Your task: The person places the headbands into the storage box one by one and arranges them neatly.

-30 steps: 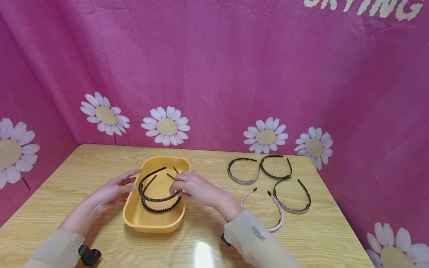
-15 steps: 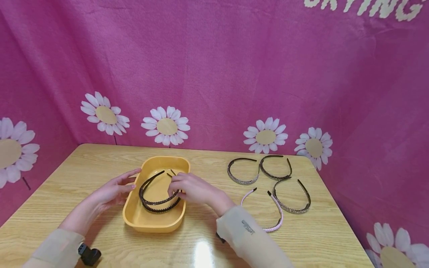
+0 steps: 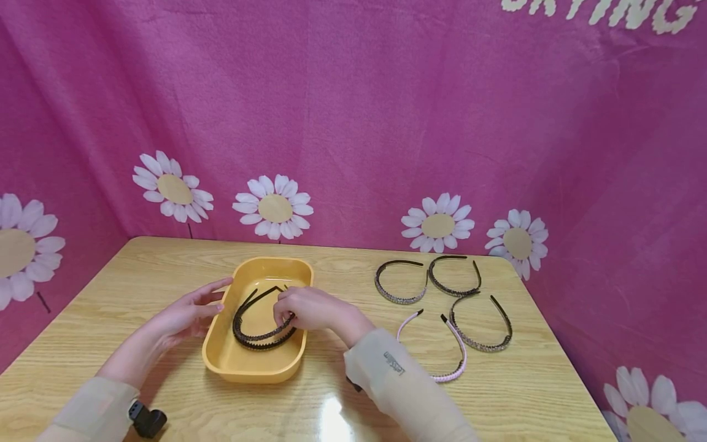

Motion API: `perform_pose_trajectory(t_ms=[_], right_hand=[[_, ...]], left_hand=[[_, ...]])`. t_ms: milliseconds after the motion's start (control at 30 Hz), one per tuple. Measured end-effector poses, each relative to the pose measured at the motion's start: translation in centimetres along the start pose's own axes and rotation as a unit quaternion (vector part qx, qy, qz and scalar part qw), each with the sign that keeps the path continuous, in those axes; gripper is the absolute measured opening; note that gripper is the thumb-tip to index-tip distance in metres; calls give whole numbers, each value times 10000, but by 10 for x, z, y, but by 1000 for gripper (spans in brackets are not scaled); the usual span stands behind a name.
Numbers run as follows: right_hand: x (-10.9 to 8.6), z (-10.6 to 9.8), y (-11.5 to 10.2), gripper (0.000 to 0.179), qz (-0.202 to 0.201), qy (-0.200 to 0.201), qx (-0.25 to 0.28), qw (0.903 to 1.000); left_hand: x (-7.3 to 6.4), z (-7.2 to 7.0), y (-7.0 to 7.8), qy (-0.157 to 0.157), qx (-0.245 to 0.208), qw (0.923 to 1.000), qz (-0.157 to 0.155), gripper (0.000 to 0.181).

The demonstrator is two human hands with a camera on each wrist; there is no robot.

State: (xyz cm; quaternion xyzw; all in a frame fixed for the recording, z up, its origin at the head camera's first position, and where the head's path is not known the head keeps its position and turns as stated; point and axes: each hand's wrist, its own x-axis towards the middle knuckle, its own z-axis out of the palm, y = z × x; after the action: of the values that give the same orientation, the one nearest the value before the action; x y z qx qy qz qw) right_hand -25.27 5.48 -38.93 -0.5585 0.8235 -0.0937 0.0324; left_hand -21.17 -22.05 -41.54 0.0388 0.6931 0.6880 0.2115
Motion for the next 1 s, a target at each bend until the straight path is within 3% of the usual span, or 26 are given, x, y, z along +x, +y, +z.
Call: perform_pose_trajectory(t_ms=[600,1000], right_hand=[[7,1,0,29,211,-311,103,9992],[-5,-14,-4,24,334,14,374,9987]], left_hand=[[0,0,0,-21,45,10000,39,61],[0,2,-1,-84,19,9999,88,62]])
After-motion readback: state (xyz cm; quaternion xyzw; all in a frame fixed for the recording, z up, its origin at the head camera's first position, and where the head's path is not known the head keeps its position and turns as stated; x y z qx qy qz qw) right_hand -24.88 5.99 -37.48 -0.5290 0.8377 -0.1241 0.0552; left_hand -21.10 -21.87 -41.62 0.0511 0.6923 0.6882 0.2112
